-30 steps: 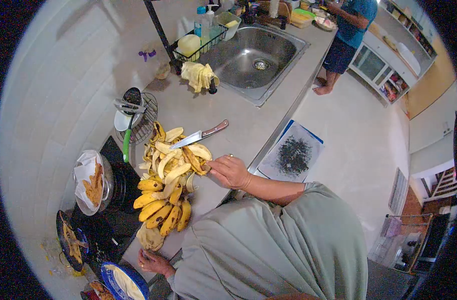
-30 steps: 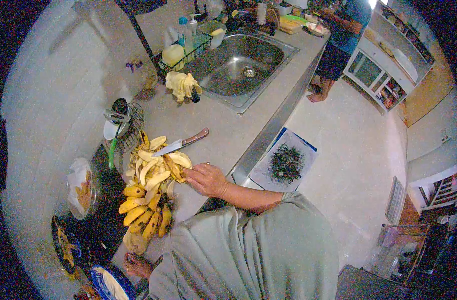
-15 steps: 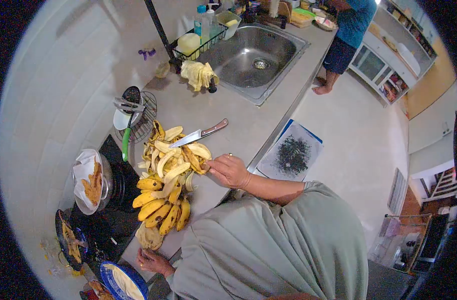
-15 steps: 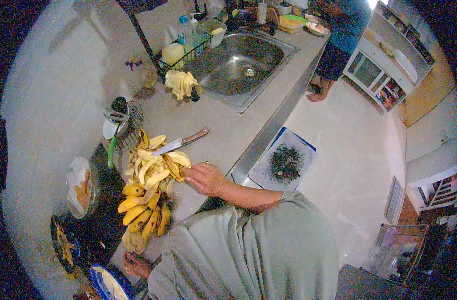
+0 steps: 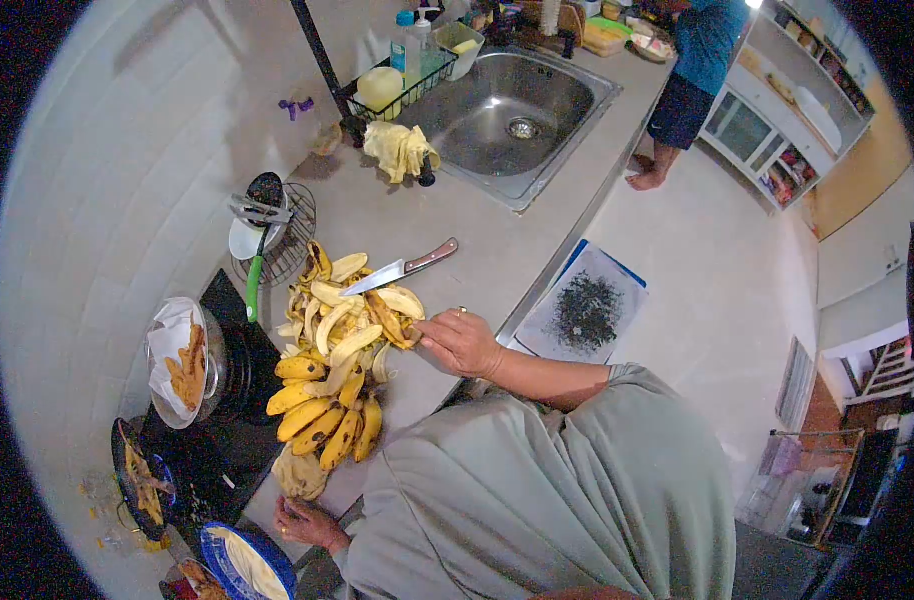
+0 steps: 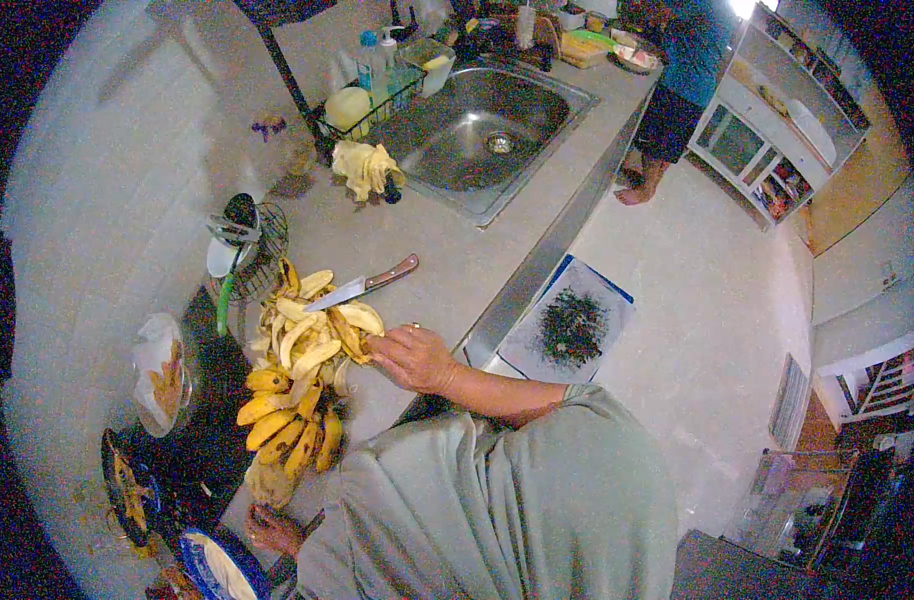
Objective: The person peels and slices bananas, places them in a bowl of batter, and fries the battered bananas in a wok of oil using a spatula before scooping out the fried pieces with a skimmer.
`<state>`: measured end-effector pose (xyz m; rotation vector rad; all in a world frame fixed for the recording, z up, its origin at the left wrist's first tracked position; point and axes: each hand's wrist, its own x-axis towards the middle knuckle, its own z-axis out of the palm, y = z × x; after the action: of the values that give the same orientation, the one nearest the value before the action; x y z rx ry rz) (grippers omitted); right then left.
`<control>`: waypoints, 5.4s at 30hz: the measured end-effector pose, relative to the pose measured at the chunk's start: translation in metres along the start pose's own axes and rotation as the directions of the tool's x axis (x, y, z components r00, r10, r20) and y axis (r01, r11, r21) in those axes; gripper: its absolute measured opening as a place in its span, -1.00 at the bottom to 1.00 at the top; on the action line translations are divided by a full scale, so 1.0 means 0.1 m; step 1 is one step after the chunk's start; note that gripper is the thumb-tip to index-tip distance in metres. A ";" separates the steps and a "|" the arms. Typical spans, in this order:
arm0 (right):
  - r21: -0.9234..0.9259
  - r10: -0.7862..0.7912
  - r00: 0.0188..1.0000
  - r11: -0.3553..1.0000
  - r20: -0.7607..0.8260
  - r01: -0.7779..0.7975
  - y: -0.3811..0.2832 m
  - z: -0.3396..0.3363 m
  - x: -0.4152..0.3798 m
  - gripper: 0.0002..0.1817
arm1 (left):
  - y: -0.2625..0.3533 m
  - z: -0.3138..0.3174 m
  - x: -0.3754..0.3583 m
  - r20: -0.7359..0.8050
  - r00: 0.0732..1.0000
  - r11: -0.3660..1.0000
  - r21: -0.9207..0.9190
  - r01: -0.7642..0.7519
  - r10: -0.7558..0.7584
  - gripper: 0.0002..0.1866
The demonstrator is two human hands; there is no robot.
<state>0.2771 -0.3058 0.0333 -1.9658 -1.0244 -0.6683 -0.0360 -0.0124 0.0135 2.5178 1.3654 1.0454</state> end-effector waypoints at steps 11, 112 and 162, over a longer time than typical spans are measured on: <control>0.017 -0.003 1.000 1.000 -0.006 0.003 0.00 0.01 -0.01 -0.68 | 0.02 -0.01 -0.01 -0.060 0.998 0.987 0.157 -0.027 0.037 -0.58; -0.015 -0.002 1.000 1.000 0.020 0.003 0.00 0.02 -0.03 -0.72 | 0.01 -0.04 0.00 0.040 0.999 0.997 0.075 0.028 -0.031 -0.59; -0.004 -0.021 0.999 1.000 0.027 0.021 -0.02 -0.04 0.03 -0.71 | 0.02 -0.02 0.04 0.025 1.000 0.999 -0.035 0.003 -0.002 -0.58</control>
<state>0.2761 -0.3077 0.0387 -1.9751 -1.0621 -0.6569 -0.0346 -0.0115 0.0181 2.4951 1.3318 1.0248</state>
